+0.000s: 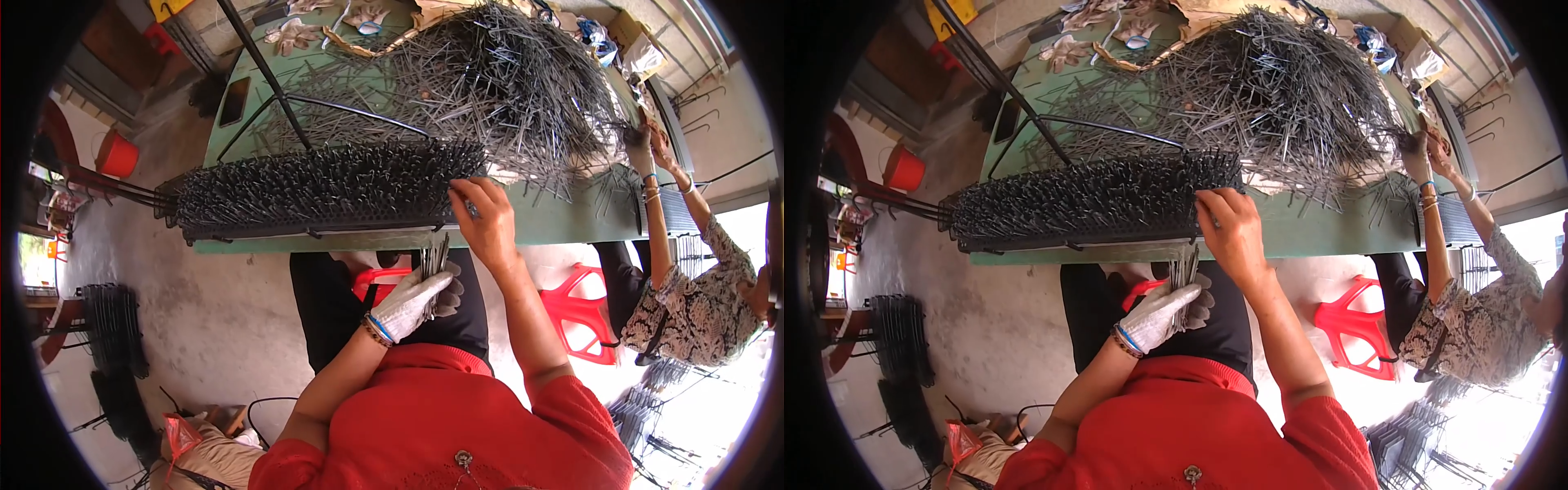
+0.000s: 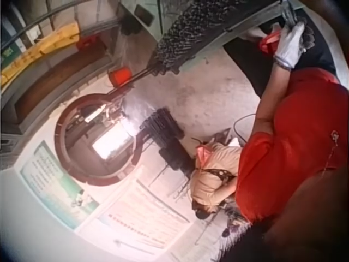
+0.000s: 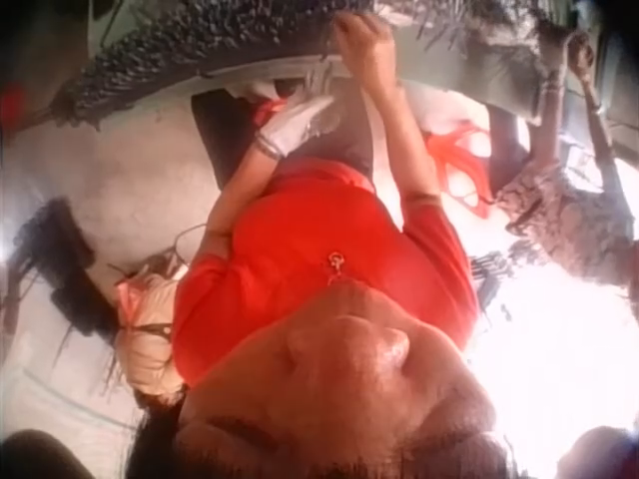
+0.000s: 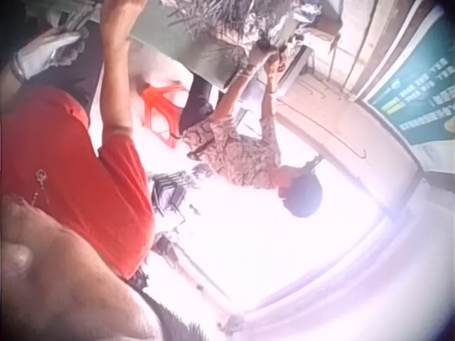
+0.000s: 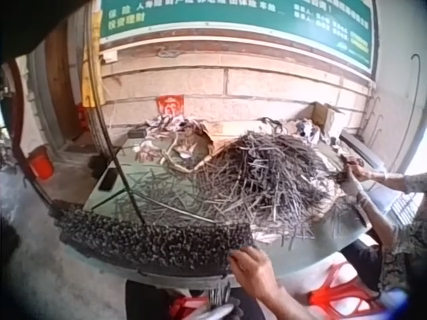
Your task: The recorder is assembling industrial metal brushes by inserting wire bristles into a base and using pliers to secure them.
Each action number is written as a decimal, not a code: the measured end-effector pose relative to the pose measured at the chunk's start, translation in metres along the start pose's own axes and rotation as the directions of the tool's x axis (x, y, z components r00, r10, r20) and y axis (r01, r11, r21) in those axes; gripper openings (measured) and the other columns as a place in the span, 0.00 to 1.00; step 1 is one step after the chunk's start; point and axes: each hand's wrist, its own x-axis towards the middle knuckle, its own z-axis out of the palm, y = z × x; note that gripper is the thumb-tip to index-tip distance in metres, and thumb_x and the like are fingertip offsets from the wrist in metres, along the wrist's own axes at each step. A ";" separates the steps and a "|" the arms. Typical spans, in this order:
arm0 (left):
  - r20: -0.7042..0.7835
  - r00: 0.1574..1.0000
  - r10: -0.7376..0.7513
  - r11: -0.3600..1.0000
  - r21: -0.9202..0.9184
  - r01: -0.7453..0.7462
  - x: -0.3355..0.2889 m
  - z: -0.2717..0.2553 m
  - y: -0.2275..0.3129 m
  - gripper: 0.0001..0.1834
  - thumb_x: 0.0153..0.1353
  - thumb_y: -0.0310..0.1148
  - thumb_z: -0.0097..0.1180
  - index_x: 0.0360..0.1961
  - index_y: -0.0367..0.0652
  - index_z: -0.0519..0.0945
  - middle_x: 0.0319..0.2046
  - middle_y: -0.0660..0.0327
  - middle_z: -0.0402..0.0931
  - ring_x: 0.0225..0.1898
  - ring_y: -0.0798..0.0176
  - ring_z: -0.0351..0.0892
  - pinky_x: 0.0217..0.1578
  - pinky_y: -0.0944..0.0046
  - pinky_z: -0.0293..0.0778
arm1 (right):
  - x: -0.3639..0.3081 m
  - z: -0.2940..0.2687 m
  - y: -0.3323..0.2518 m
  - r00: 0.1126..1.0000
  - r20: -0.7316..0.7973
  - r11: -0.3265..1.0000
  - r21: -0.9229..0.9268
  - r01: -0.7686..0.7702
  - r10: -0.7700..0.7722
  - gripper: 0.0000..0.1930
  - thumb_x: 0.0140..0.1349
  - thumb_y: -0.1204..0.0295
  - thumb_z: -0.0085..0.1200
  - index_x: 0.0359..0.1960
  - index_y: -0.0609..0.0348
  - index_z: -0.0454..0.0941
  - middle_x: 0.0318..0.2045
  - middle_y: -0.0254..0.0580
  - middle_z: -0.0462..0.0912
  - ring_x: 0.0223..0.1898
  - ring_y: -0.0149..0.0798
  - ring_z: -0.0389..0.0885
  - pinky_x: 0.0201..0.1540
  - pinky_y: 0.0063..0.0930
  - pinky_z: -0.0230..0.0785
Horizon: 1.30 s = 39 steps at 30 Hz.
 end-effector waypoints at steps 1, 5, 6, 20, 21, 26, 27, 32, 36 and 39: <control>-0.005 1.000 0.002 1.000 -0.008 -0.002 0.000 0.000 0.000 0.14 0.68 0.35 0.48 0.51 0.40 0.72 0.35 0.60 0.80 0.32 0.67 0.81 0.33 0.67 0.79 | 0.001 0.000 0.001 0.999 0.050 0.999 0.035 -0.006 0.005 0.10 0.52 0.81 0.60 0.37 0.60 0.81 0.34 0.42 0.80 0.33 0.45 0.79 0.36 0.32 0.72; 0.034 0.999 0.016 1.000 -0.019 -0.015 -0.003 0.001 0.001 0.15 0.68 0.36 0.47 0.52 0.40 0.72 0.36 0.60 0.80 0.34 0.65 0.82 0.35 0.65 0.80 | 0.000 -0.003 -0.002 1.000 0.017 0.997 0.073 -0.011 0.010 0.08 0.54 0.79 0.60 0.36 0.61 0.81 0.31 0.42 0.81 0.29 0.40 0.79 0.33 0.30 0.72; 0.030 0.999 0.016 1.000 -0.018 -0.015 -0.004 0.002 0.003 0.15 0.69 0.36 0.47 0.52 0.40 0.72 0.36 0.60 0.80 0.34 0.65 0.82 0.35 0.65 0.80 | -0.001 -0.007 -0.005 1.000 0.017 0.997 0.074 -0.013 0.012 0.08 0.54 0.79 0.60 0.36 0.61 0.81 0.31 0.42 0.81 0.29 0.40 0.79 0.33 0.30 0.72; -0.025 0.996 0.091 0.992 0.085 -0.089 0.001 0.013 0.007 0.15 0.68 0.36 0.48 0.53 0.43 0.72 0.34 0.63 0.78 0.26 0.74 0.76 0.25 0.75 0.71 | -0.038 -0.029 0.005 0.631 0.556 0.405 0.486 -0.775 0.542 0.11 0.59 0.70 0.62 0.36 0.67 0.81 0.26 0.35 0.82 0.22 0.24 0.74 0.25 0.18 0.67; -0.043 0.995 0.094 0.991 0.101 -0.090 0.002 0.012 0.007 0.15 0.68 0.37 0.49 0.53 0.43 0.72 0.33 0.64 0.78 0.26 0.75 0.76 0.24 0.76 0.70 | -0.037 -0.030 0.007 0.632 0.554 0.404 0.487 -0.774 0.542 0.11 0.59 0.70 0.62 0.36 0.67 0.81 0.26 0.35 0.82 0.22 0.24 0.74 0.25 0.18 0.67; -0.101 0.987 0.125 0.984 0.140 -0.110 0.002 0.016 0.006 0.15 0.68 0.37 0.50 0.52 0.43 0.73 0.32 0.66 0.78 0.25 0.76 0.75 0.23 0.77 0.69 | -0.037 -0.028 0.011 0.625 0.537 0.364 0.517 -0.774 0.567 0.10 0.59 0.69 0.61 0.35 0.66 0.81 0.25 0.34 0.82 0.22 0.23 0.74 0.23 0.17 0.64; -0.102 0.985 0.136 0.983 0.134 -0.122 0.002 0.016 0.005 0.15 0.68 0.37 0.50 0.51 0.43 0.73 0.32 0.66 0.78 0.25 0.77 0.75 0.22 0.77 0.69 | -0.036 -0.028 0.011 0.626 0.537 0.364 0.518 -0.774 0.566 0.10 0.59 0.69 0.61 0.35 0.66 0.81 0.25 0.34 0.82 0.22 0.23 0.74 0.23 0.17 0.64; -0.101 0.981 0.167 0.977 0.152 -0.151 0.002 0.016 0.005 0.15 0.68 0.37 0.49 0.51 0.42 0.73 0.32 0.66 0.77 0.24 0.77 0.75 0.21 0.77 0.68 | -0.030 -0.030 0.010 0.627 0.498 0.386 0.506 -0.771 0.599 0.09 0.61 0.69 0.59 0.35 0.65 0.81 0.25 0.33 0.82 0.20 0.22 0.73 0.22 0.16 0.63; -0.109 0.973 0.201 0.972 0.141 -0.185 0.002 0.012 0.002 0.15 0.68 0.38 0.49 0.52 0.43 0.73 0.32 0.66 0.77 0.24 0.78 0.74 0.21 0.78 0.68 | -0.030 -0.029 0.009 0.670 0.449 0.471 0.483 -0.738 0.591 0.10 0.61 0.69 0.59 0.35 0.66 0.81 0.25 0.34 0.82 0.20 0.22 0.73 0.22 0.16 0.63; -0.127 0.971 0.201 0.975 0.125 -0.186 0.000 0.012 0.003 0.15 0.69 0.38 0.48 0.52 0.43 0.73 0.32 0.66 0.77 0.24 0.78 0.74 0.21 0.77 0.68 | -0.029 -0.031 0.008 0.666 0.461 0.472 0.474 -0.743 0.587 0.10 0.61 0.70 0.59 0.35 0.67 0.81 0.25 0.34 0.82 0.20 0.22 0.73 0.22 0.15 0.63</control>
